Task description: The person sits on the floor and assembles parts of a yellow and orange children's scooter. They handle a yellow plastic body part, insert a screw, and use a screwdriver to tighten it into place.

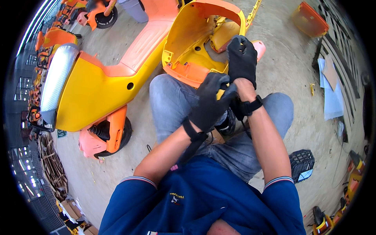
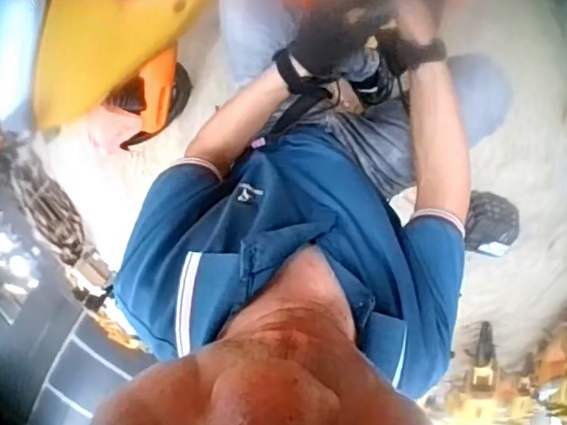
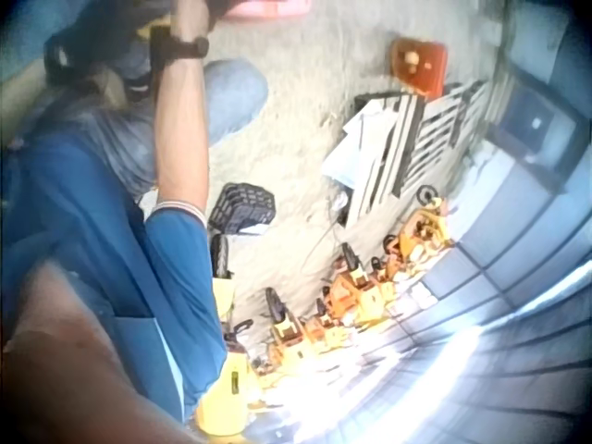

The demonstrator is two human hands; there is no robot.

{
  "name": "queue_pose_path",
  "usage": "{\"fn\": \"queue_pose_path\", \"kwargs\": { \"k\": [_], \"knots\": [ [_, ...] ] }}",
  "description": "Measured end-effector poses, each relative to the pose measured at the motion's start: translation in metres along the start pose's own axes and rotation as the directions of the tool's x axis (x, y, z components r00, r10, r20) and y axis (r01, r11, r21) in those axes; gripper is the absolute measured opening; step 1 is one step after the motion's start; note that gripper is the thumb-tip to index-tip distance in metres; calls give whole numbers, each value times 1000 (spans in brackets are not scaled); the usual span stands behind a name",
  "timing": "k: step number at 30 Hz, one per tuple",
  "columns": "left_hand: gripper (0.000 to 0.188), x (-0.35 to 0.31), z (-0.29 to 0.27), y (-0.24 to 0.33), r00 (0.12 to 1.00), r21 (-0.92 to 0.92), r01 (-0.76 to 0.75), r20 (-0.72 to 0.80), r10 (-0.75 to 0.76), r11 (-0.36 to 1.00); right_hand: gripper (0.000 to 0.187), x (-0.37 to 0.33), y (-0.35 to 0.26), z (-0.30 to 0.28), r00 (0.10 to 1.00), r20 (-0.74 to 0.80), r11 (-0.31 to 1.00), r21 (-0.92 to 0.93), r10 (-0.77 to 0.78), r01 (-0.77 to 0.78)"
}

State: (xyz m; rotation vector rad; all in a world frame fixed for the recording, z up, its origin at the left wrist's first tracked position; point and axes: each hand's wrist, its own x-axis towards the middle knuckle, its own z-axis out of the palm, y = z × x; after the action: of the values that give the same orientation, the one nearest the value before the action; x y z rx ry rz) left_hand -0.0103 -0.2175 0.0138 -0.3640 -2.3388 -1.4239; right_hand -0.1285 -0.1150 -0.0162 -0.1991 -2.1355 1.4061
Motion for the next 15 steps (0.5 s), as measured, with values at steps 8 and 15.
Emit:
{"fn": "queue_pose_path", "kwargs": {
  "k": [8,15],
  "knots": [
    [30,21,27,13,986,-34,-161,-55,159,986,33,6,9,-31,998,62,911,412,8,-33],
    [19,32,52,3,974,9,-215,-65,215,977,43,4,-8,-54,913,250,728,552,321,-407]
  ]
}}
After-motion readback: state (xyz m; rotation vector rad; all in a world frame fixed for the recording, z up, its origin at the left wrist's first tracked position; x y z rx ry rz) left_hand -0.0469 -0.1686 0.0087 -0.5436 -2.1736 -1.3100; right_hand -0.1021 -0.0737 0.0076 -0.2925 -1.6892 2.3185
